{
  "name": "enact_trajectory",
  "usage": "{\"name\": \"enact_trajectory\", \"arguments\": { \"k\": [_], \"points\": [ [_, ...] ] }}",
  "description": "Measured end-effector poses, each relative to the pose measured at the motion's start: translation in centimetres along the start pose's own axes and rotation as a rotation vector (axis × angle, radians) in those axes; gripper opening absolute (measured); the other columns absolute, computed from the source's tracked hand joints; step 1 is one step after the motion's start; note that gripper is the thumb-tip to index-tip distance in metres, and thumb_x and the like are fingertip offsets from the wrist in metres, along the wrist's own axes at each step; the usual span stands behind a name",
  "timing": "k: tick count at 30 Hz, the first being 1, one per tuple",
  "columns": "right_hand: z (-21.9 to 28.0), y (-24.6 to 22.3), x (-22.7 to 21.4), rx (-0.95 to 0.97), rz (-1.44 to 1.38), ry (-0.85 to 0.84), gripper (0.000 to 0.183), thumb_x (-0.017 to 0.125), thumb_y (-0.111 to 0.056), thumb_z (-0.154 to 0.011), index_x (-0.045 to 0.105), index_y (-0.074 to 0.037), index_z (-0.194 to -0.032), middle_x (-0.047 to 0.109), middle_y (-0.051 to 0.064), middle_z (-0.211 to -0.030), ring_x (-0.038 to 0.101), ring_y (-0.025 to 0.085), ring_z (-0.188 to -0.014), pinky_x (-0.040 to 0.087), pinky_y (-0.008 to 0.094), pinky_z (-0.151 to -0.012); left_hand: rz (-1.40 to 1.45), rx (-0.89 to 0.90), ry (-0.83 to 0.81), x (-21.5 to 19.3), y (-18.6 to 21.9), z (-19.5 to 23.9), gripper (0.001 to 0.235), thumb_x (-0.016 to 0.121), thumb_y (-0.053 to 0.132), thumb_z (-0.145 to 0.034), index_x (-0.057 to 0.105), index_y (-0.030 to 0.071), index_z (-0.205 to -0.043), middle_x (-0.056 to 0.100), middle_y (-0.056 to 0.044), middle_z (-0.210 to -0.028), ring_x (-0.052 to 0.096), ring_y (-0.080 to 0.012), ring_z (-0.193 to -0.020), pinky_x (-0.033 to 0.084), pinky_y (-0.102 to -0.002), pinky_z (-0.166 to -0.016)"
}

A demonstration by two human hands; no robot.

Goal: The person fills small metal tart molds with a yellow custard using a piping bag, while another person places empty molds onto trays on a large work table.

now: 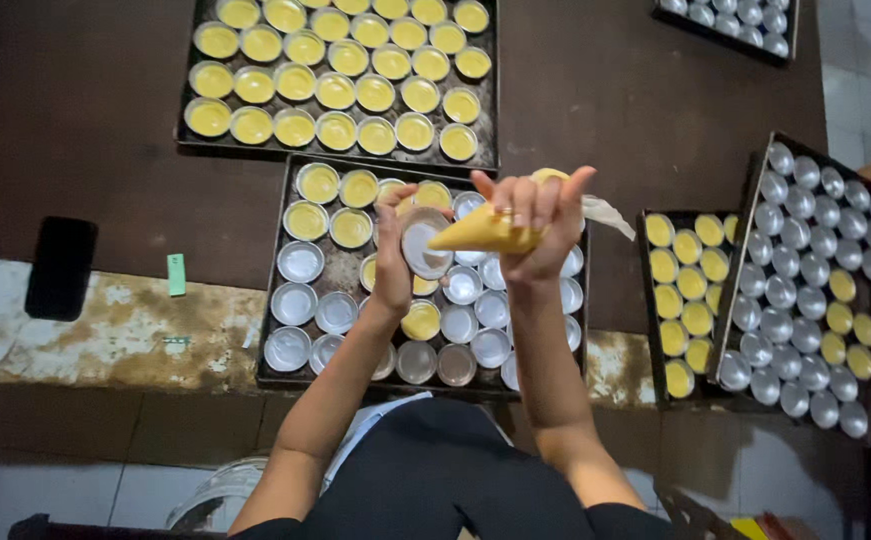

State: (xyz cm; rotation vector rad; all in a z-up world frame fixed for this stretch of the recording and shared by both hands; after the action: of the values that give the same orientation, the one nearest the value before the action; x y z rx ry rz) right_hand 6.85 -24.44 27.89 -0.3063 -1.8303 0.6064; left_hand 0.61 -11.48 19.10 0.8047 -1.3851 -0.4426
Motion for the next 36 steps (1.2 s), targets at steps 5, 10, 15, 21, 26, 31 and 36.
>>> {"name": "enact_trajectory", "arguments": {
  "k": [5, 10, 15, 21, 26, 31, 36],
  "points": [
    [0.3, 1.3, -0.2, -0.112, 0.354, -0.237, 0.066, 0.019, -0.05, -0.108, 0.039, -0.018, -0.055, 0.05, 0.009, -0.05, 0.06, 0.027, -0.067, 0.054, 0.051, -0.1, -0.041, 0.087, 0.034, 1.6, 0.6, 0.6, 0.062, 0.022, 0.06, -0.106, 0.027, 0.012, -0.144, 0.07, -0.019, -0.106, 0.073, -0.0277, -0.096, 0.064, -0.036, -0.066],
    [0.6, 2.7, -1.5, -0.143, 0.35, -0.321, 0.063, 0.017, -0.045, -0.11, 0.042, -0.019, -0.058, 0.052, 0.007, -0.055, 0.06, 0.026, -0.068, 0.053, 0.046, -0.088, -0.009, 0.066, 0.051, -2.8, -4.8, -0.9, 0.06, 0.024, 0.06, -0.106, 0.026, 0.014, -0.144, 0.068, -0.018, -0.105, 0.073, -0.0277, -0.086, 0.061, -0.036, -0.05],
    [1.2, 2.6, -0.8, -0.092, 0.246, -0.368, 0.064, 0.022, -0.047, -0.111, 0.044, -0.02, -0.058, 0.054, 0.006, -0.055, 0.059, 0.023, -0.067, 0.052, 0.039, -0.082, -0.014, 0.022, 0.049, -2.4, -3.9, -0.7, 0.066, 0.023, 0.063, -0.104, 0.021, 0.013, -0.146, 0.066, -0.019, -0.102, 0.072, -0.0276, -0.071, 0.057, -0.033, -0.032],
    [1.0, 3.1, -1.1, -0.249, 0.318, -0.303, 0.064, 0.014, -0.043, -0.11, 0.04, -0.02, -0.056, 0.049, 0.006, -0.05, 0.054, 0.021, -0.057, 0.051, 0.037, -0.072, -0.022, 0.018, 0.028, -2.0, -4.2, -0.6, 0.063, 0.021, 0.061, -0.105, 0.02, 0.012, -0.145, 0.063, -0.018, -0.1, 0.07, -0.0277, -0.067, 0.056, -0.032, -0.029],
    [0.3, 2.2, -3.2, -0.236, 0.361, -0.263, 0.063, 0.019, -0.04, -0.113, 0.039, -0.02, -0.057, 0.045, 0.003, -0.05, 0.05, 0.019, -0.054, 0.046, 0.032, -0.065, -0.081, 0.106, 0.082, 0.1, -1.8, 0.4, 0.061, 0.021, 0.059, -0.107, 0.024, 0.012, -0.145, 0.069, -0.019, -0.103, 0.071, -0.0244, -0.096, 0.061, -0.034, -0.077],
    [1.7, 3.2, -1.2, -0.172, 0.258, -0.261, 0.063, 0.022, -0.044, -0.111, 0.04, -0.02, -0.056, 0.05, 0.003, -0.05, 0.052, 0.016, -0.054, 0.047, 0.031, -0.066, -0.071, 0.087, 0.08, -0.6, -2.8, -0.1, 0.063, 0.021, 0.061, -0.106, 0.024, 0.011, -0.144, 0.064, -0.016, -0.105, 0.07, -0.0223, -0.091, 0.062, -0.031, -0.066],
    [0.4, 2.2, -4.4, -0.292, 0.471, -0.191, 0.065, 0.023, -0.037, -0.113, 0.041, -0.017, -0.053, 0.044, 0.006, -0.044, 0.048, 0.02, -0.048, 0.045, 0.035, -0.059, -0.082, 0.068, 0.076, -0.5, -2.1, 1.0, 0.062, 0.018, 0.064, -0.105, 0.022, 0.016, -0.144, 0.064, -0.018, -0.106, 0.072, -0.0249, -0.081, 0.061, -0.031, -0.055]
  ]
}}
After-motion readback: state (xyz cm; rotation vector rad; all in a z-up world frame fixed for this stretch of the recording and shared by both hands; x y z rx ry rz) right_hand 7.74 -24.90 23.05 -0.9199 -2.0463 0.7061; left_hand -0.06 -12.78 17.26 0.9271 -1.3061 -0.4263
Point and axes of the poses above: each hand's wrist, its own z-axis away from the middle knuckle, its own x-axis out of the palm, y = z × x, the point moved 2 cm from there along -z, towards the middle knuckle
